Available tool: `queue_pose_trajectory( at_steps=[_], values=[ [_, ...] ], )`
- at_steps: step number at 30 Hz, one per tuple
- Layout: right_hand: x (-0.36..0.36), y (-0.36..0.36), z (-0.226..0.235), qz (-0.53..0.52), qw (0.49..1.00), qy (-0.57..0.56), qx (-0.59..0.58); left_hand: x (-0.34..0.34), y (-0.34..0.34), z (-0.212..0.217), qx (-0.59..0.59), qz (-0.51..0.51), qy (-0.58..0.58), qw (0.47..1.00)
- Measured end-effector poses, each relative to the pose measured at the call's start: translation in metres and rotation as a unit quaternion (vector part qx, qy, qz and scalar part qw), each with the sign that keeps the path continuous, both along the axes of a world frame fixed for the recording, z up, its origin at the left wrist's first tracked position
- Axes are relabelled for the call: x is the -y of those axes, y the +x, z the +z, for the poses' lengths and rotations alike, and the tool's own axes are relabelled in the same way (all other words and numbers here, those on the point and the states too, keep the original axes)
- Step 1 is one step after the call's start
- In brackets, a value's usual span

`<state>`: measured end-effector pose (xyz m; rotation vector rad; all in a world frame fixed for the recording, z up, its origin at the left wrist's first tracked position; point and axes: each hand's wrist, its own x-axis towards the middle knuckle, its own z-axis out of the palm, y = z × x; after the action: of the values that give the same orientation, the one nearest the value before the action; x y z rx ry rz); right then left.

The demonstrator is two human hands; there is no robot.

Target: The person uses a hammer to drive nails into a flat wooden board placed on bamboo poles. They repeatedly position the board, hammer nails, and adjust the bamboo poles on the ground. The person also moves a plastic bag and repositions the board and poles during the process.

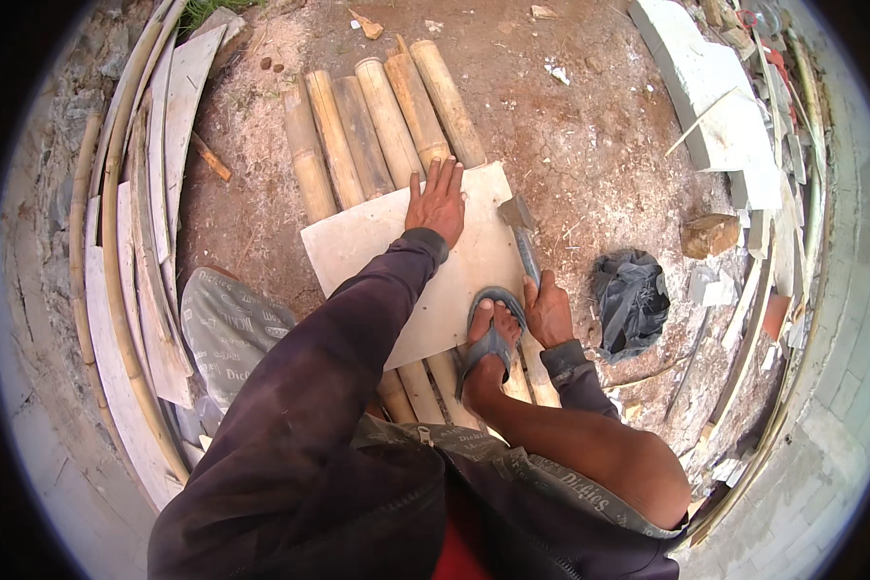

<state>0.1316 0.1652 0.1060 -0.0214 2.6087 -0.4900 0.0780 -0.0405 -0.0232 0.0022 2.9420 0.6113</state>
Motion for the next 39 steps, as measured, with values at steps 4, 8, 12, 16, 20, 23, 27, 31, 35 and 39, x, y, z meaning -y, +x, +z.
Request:
queue_pose_trajectory(
  at_steps=[4,8,12,16,20,23,27,31,35,39],
  values=[
    [-0.022,0.02,-0.021,-0.085,0.961,-0.174,-0.197,0.002,-0.003,-0.002,-0.007,-0.008,-0.01,1.0],
    [-0.02,0.021,-0.013,-0.072,0.928,-0.259,-0.259,0.001,-0.001,-0.002,-0.006,-0.006,-0.018,1.0],
    [0.001,-0.013,0.015,-0.006,0.993,-0.077,-0.094,-0.001,-0.001,-0.001,-0.014,0.005,-0.02,1.0],
    [-0.011,-0.021,0.042,-0.089,0.912,-0.3,-0.264,-0.001,0.0,-0.001,-0.017,-0.003,-0.023,1.0],
    [-0.013,-0.002,0.019,-0.041,0.887,-0.323,-0.328,0.001,0.0,-0.003,-0.006,-0.008,-0.024,1.0],
    [-0.008,0.011,-0.006,-0.025,0.999,0.001,0.023,0.001,0.001,-0.004,0.003,0.0,-0.012,1.0],
    [-0.015,0.017,-0.005,-0.06,0.958,-0.2,-0.194,0.002,-0.003,-0.004,0.023,-0.012,-0.02,0.999],
    [-0.021,0.016,-0.003,-0.036,0.918,-0.297,-0.26,0.0,-0.001,-0.005,-0.003,-0.008,-0.036,0.999],
    [-0.017,0.01,-0.019,-0.027,0.999,-0.005,-0.02,0.0,0.0,-0.007,-0.024,-0.002,0.0,1.0],
    [-0.019,0.02,-0.029,-0.062,0.979,-0.148,-0.122,0.0,-0.001,-0.006,-0.025,-0.007,-0.011,1.0]
  ],
)
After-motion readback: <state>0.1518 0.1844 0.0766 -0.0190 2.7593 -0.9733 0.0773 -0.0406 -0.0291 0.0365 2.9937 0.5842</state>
